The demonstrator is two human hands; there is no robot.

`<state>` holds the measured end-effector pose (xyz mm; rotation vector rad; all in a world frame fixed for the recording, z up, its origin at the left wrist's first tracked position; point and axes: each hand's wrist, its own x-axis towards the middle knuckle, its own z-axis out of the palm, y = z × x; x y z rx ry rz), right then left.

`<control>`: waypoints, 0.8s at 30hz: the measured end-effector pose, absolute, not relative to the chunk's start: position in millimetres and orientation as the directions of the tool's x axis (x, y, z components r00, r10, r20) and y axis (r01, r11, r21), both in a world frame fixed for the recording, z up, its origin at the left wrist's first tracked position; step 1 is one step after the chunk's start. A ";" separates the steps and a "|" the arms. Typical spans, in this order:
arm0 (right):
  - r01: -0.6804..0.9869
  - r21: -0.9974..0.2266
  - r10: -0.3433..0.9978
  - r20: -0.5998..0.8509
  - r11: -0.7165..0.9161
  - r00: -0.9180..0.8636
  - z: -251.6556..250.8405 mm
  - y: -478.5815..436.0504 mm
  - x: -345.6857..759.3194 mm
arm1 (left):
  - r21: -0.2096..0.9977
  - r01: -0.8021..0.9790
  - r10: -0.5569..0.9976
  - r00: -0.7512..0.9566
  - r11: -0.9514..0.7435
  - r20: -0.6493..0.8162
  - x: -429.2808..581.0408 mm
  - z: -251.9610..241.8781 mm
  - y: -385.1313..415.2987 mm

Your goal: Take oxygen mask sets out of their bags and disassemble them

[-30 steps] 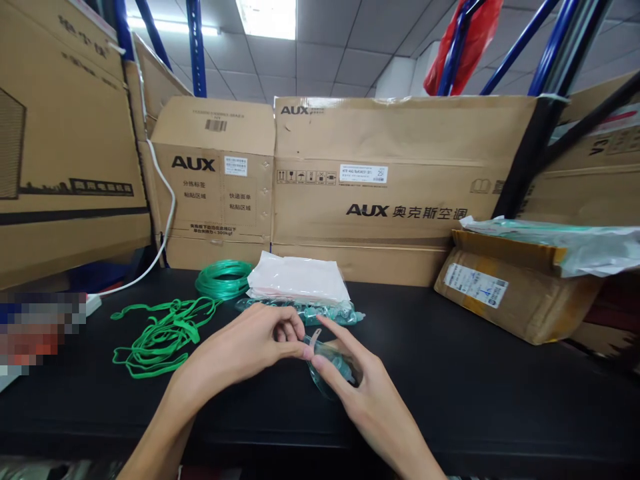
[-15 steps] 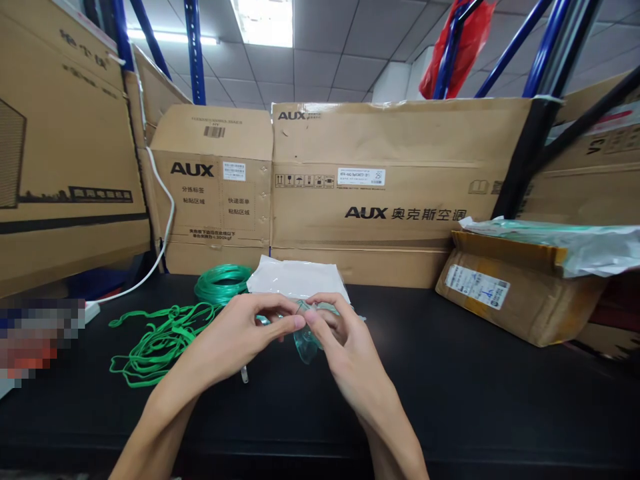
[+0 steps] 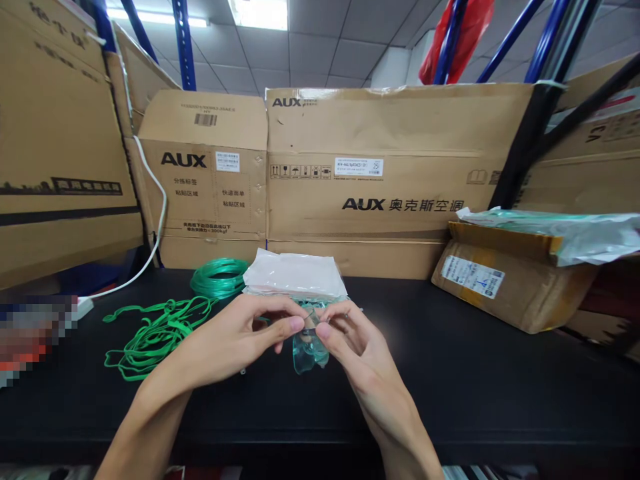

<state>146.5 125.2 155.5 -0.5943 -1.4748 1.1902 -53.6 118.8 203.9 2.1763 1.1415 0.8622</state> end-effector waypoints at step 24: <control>-0.247 -0.855 0.834 0.508 0.457 -0.216 143.2 128.3 155.3 | 0.784 0.432 0.842 0.499 -0.446 0.205 -44.1 201.9 114.6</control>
